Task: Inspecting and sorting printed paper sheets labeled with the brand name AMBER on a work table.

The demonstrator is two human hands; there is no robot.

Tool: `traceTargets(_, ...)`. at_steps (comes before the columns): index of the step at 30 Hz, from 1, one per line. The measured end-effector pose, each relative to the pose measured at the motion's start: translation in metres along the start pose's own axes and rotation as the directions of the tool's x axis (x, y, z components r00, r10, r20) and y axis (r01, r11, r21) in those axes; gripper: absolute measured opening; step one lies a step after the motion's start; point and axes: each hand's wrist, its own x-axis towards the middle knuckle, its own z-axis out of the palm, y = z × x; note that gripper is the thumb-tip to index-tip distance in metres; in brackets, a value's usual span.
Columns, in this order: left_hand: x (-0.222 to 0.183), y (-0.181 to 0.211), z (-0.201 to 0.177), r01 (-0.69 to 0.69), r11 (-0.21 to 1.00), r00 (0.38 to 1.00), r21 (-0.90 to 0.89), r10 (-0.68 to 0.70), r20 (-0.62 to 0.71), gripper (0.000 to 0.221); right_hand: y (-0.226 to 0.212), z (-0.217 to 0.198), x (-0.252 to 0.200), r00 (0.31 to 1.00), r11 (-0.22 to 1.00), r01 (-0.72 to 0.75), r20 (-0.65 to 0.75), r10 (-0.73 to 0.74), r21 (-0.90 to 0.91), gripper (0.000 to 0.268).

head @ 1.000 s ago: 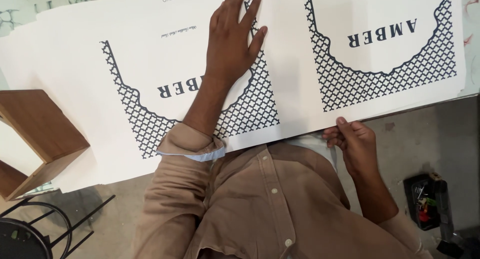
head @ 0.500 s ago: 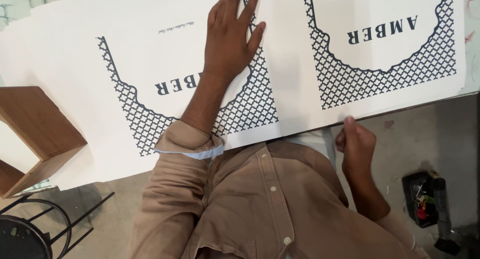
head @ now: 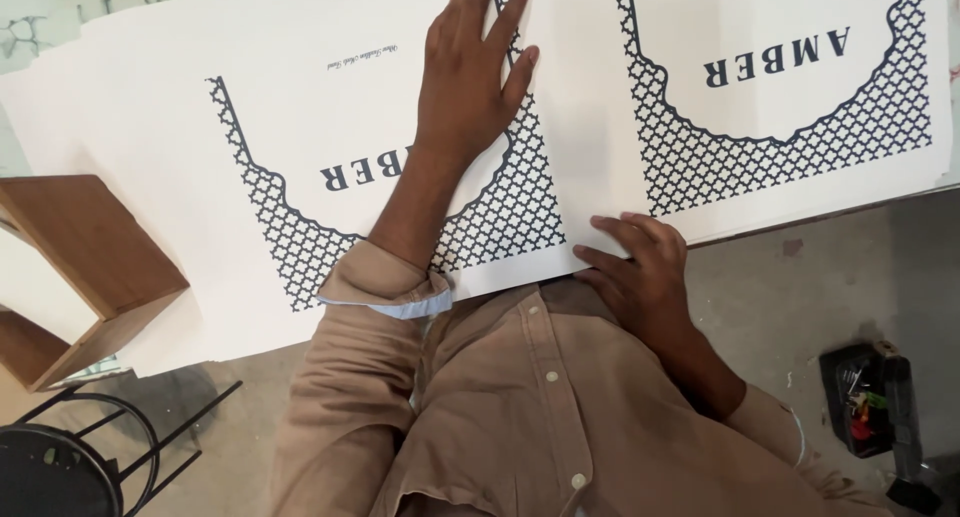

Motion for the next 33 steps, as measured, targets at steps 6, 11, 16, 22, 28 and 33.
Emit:
traceTargets(6, 0.0, 0.002, 0.002, 0.002, 1.0, 1.0, 0.008, -0.002, 0.003, 0.053, 0.0, 0.001, -0.002, 0.999, 0.999, -0.038, -0.008, 0.038, 0.02, 0.041)
traceTargets(11, 0.001, 0.002, 0.0, 0.007, 1.0, 1.0, -0.014, -0.007, 0.011, 0.053, 0.003, 0.009, -0.006, 0.997, 0.996, -0.069, -0.031, 0.071, 0.06, 0.039)
traceTargets(16, 0.002, 0.002, 0.0, 0.009, 1.0, 1.0, 0.02, -0.009, 0.023, 0.055, 0.009, 0.015, -0.008, 0.997, 0.996, -0.044, -0.065, 0.049, 0.075, 0.037)
traceTargets(22, 0.003, 0.005, -0.002, 0.026, 0.999, 0.999, 0.02, -0.026, 0.029, 0.059, 0.019, 0.02, -0.011, 0.997, 0.993, -0.012, -0.075, 0.021, 0.117, 0.035)
traceTargets(28, 0.003, 0.005, 0.0, 0.033, 0.999, 0.999, 0.038, -0.034, 0.035, 0.057, 0.018, 0.021, -0.01, 0.996, 0.993, -0.006, -0.088, 0.017, 0.116, 0.035)
traceTargets(33, 0.004, 0.005, 0.0, 0.042, 0.998, 0.998, 0.044, -0.044, 0.044, 0.057, 0.019, 0.021, -0.01, 0.995, 0.994, -0.003, -0.097, 0.014, 0.114, 0.035)
